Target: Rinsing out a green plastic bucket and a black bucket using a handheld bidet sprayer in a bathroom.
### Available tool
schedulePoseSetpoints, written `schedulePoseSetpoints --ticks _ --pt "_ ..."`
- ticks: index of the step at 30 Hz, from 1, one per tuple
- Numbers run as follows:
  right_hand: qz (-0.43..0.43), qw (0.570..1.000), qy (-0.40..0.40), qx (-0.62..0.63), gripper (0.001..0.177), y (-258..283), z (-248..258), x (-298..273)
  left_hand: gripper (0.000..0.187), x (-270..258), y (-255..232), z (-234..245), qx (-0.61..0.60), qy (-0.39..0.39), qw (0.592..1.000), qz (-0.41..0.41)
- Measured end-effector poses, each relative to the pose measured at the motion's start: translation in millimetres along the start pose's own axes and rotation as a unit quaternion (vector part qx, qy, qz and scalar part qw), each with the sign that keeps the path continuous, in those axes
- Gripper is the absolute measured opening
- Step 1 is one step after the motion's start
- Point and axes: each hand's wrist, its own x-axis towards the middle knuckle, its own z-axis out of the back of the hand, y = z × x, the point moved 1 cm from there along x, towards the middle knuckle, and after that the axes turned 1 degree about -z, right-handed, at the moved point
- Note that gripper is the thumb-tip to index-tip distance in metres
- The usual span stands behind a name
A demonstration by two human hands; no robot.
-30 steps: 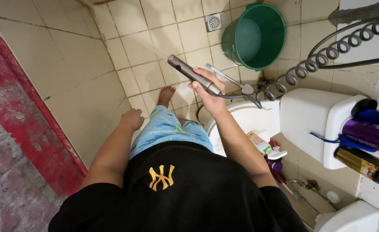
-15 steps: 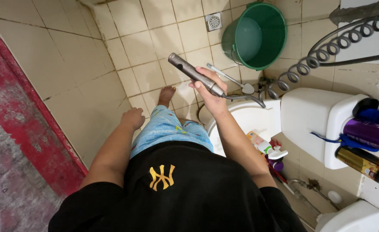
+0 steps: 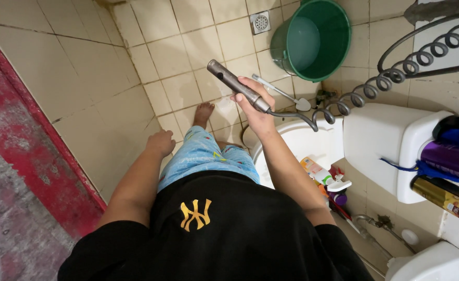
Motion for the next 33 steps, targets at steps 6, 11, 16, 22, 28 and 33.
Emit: schedulePoseSetpoints --ticks 6,11,16,22,28,33 --pt "-0.016 0.998 0.010 -0.062 0.035 -14.0 3.3 -0.7 0.040 4.2 -2.4 -0.5 -0.022 -0.017 1.000 -0.010" --pt "-0.011 0.989 -0.028 -0.147 0.035 -26.3 9.9 -5.0 0.037 2.7 -7.3 4.9 0.001 -0.001 1.000 -0.007" --pt "0.049 0.980 -0.071 -0.182 0.035 -42.9 22.3 -5.1 0.037 5.6 -4.4 0.9 0.010 -0.002 1.000 -0.010" --pt "-0.035 0.989 -0.048 -0.137 0.036 -48.4 18.3 -9.0 0.038 3.7 -7.3 2.9 0.010 0.004 1.000 -0.003" --pt "0.013 0.978 -0.079 -0.195 0.034 -52.8 31.9 -6.4 0.037 5.7 -8.1 2.1 0.009 0.004 1.000 -0.014" --pt "0.016 0.987 -0.078 -0.141 0.035 -65.2 39.7 -11.0 0.037 10.1 -1.6 -7.9 0.004 0.000 1.000 -0.016"
